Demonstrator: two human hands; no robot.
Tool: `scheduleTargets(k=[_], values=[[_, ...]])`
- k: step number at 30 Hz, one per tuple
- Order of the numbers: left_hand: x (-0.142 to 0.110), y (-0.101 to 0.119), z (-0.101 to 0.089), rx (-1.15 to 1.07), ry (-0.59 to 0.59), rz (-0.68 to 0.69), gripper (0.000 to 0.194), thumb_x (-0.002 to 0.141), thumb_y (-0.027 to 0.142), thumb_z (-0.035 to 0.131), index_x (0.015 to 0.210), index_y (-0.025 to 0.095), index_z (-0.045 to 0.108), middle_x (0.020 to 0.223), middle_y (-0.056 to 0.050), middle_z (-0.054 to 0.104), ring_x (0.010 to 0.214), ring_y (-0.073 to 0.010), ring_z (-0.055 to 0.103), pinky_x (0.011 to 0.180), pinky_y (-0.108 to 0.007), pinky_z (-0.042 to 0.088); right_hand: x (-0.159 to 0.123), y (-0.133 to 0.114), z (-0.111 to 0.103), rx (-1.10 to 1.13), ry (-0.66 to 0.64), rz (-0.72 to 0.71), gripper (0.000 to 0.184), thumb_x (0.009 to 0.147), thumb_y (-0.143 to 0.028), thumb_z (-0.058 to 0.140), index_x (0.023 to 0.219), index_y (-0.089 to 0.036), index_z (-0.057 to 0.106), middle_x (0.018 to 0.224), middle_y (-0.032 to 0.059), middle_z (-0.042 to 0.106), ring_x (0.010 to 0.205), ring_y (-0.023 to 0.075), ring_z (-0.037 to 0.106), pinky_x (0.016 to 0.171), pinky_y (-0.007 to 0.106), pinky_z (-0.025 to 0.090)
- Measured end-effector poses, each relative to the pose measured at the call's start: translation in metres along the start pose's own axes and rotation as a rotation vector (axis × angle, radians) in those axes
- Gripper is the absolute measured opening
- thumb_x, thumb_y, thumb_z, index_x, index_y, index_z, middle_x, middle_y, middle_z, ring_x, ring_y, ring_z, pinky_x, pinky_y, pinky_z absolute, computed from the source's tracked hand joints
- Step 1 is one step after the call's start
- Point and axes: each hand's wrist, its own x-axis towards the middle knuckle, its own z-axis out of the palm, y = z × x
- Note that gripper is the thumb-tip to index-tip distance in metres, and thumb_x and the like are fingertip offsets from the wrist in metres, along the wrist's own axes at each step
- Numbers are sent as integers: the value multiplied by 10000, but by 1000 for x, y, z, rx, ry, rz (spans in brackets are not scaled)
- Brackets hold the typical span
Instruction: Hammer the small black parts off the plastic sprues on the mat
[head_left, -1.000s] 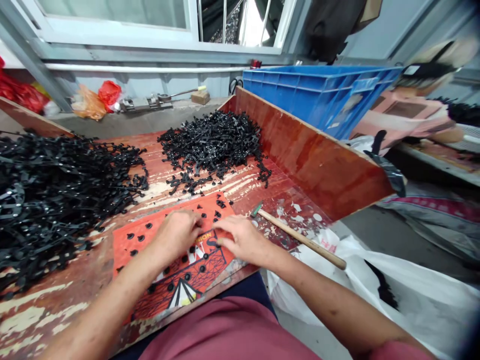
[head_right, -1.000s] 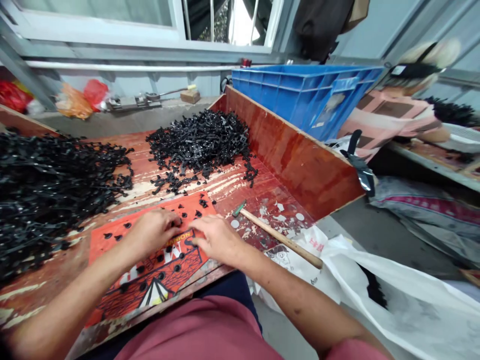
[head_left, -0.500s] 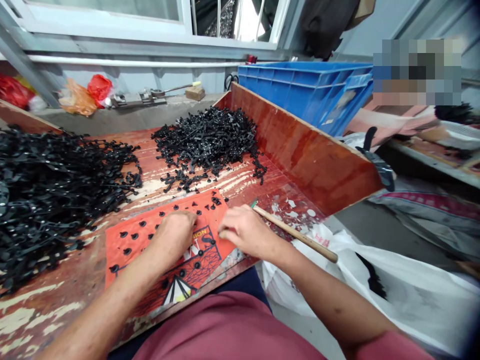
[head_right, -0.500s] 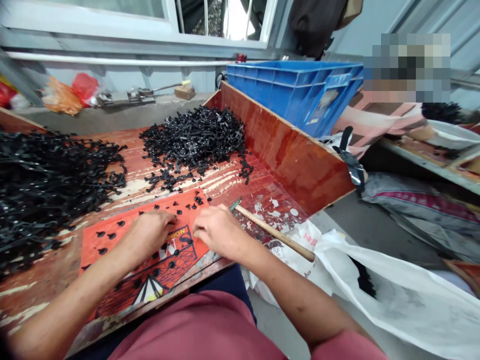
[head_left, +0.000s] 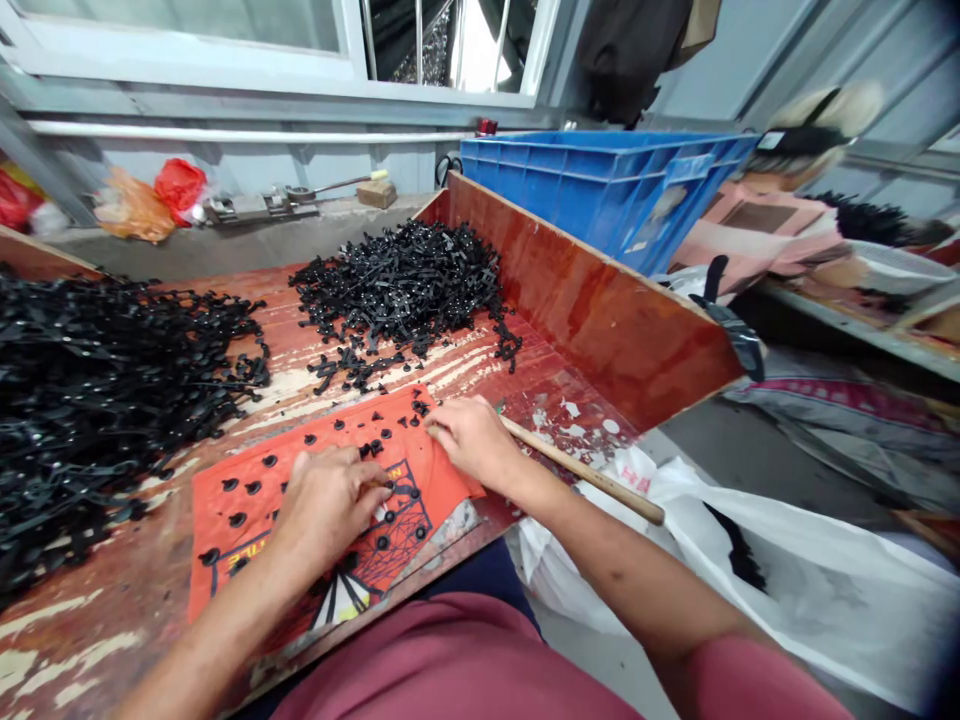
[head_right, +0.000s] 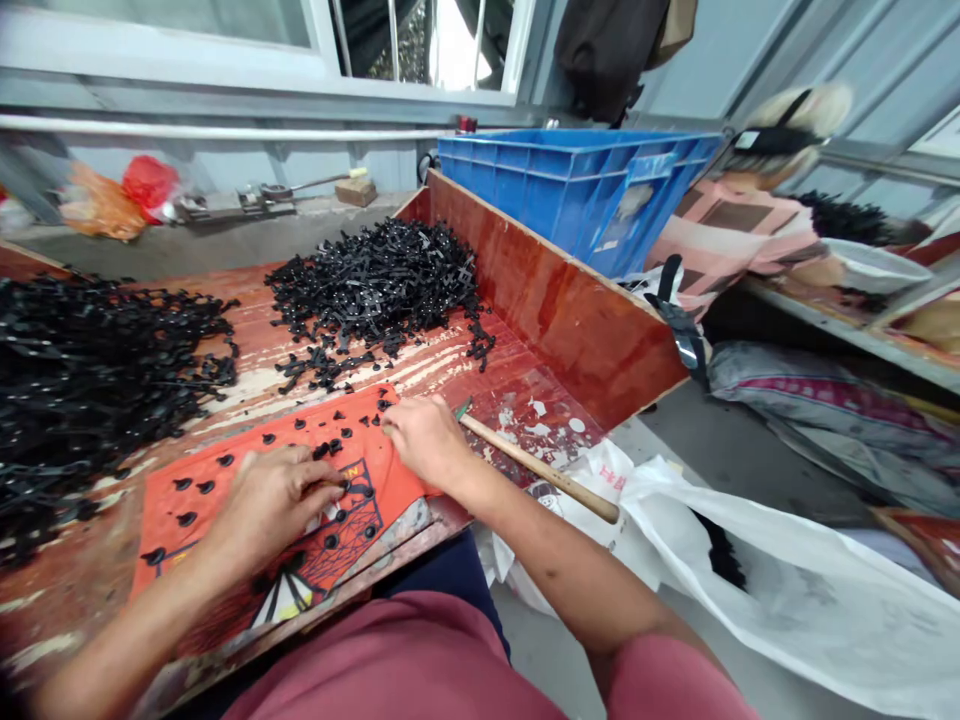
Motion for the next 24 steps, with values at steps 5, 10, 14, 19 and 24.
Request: scheduleTargets(k=[5,10,14,19,24], values=[[26,-8,-19,49,89,-68,274,902,374,549,1019,247,762,967,-78,761,902,-246,664,821,-354,440,38,12,23,-37,-29,-4,49,883,-163,692,843,-161,720,866,75,721,864,218,628,808,331,385],[65,-2,-16,211,12,-54,243,880,313,553,865,205,769,899,-115,753,912,-285,666,826,-382,429,22,-4,15,-23,-65,-91,47,899,-161,672,878,-179,710,887,44,718,884,192,624,842,322,372],[63,-5,-28,96,67,-57,221,873,300,564,799,215,753,873,-76,755,904,-258,660,827,-359,423,1,-16,6,-11,-142,-175,95,861,-136,699,778,-184,701,830,32,723,849,194,641,853,340,366],[25,0,-32,-9,22,-64,193,869,303,577,784,227,733,814,-33,752,806,-220,658,753,-328,414,14,-6,6,19,-125,-163,168,876,-148,701,1036,-196,716,906,23,749,829,173,662,804,297,402],[6,5,-18,122,-76,-87,253,911,308,509,847,227,740,871,-70,766,861,-256,679,784,-375,389,44,-17,21,0,-151,-278,116,891,-123,665,946,-198,734,932,34,735,897,183,636,809,288,398]])
